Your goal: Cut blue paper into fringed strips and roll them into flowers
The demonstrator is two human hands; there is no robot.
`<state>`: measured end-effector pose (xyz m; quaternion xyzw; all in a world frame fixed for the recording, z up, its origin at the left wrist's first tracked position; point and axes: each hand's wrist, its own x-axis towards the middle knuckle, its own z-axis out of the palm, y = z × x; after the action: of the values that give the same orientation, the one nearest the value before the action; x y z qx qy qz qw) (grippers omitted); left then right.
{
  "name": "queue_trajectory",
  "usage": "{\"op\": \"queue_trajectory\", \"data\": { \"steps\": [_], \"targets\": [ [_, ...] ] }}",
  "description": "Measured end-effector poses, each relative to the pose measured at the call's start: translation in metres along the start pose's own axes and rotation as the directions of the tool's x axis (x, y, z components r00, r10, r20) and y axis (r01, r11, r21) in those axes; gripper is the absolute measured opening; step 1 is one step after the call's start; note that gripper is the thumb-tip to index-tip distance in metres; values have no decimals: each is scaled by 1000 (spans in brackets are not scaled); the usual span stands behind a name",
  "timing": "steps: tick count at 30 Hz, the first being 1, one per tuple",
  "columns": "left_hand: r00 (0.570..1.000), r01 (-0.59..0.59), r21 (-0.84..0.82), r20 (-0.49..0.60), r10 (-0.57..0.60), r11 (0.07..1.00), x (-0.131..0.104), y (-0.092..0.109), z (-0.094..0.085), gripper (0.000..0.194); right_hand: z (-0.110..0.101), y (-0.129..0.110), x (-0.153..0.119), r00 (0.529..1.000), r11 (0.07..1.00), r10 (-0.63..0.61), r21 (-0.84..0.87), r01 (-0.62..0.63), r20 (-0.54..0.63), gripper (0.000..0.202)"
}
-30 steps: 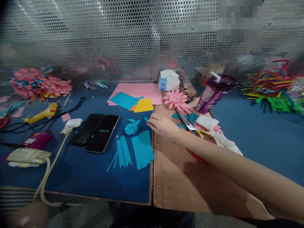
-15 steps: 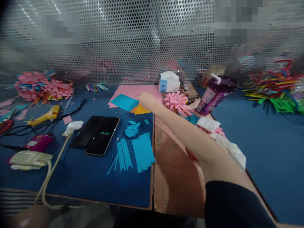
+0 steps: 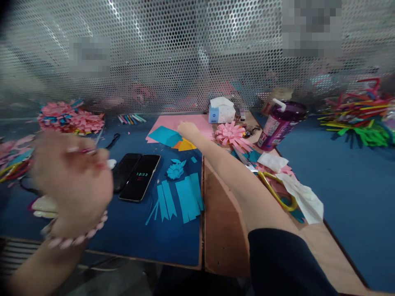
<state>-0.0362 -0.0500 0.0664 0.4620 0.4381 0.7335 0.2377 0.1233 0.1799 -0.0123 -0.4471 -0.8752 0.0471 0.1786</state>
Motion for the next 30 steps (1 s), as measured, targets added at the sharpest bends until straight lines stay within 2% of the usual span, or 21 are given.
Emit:
{"op": "queue_trajectory", "data": {
  "steps": [2,3,4,5,7,9,12,15,17,23,25,27,30],
  "targets": [
    [999,46,-85,-12,-47,995,7,-25,12,7,-9,-2,-4,997,992,50,118,-42,-59,19],
    [993,118,-97,42,-114,988,13,-41,16,8,-13,-4,-7,995,980,70,189,-55,-75,19],
    [983,150,-37,110,-145,988,18,-56,19,10,-17,-7,-12,993,962,85,265,-61,-78,21],
    [963,194,44,184,-198,980,23,-71,21,12,-20,-12,-17,993,937,91,344,-62,-69,22],
    [894,256,223,317,-318,941,30,-92,21,20,-25,-22,-30,994,869,99,491,-65,-44,25],
    [838,237,325,409,-361,916,31,-101,19,26,-28,-35,-45,993,793,118,604,-79,-25,26],
    [806,211,352,465,-366,912,24,-100,17,32,-31,-52,-64,986,678,164,725,-117,6,22],
    [776,249,336,492,-394,908,16,-97,19,33,-34,-63,-77,963,483,257,852,-200,80,16],
    [765,282,288,508,-396,915,13,-97,20,38,-35,-66,-82,952,412,279,880,-235,123,15],
    [753,306,131,573,-324,943,7,-93,20,49,-34,-63,-88,945,407,246,862,-304,217,15],
    [756,299,141,568,-325,944,10,-90,17,44,-33,-59,-89,940,414,242,851,-323,239,17],
    [768,288,172,546,-335,942,18,-86,13,30,-33,-56,-91,937,422,231,841,-338,261,18],
    [807,331,155,465,-364,931,39,-78,3,22,-33,-53,-94,933,443,211,822,-358,292,19]
  ]
}}
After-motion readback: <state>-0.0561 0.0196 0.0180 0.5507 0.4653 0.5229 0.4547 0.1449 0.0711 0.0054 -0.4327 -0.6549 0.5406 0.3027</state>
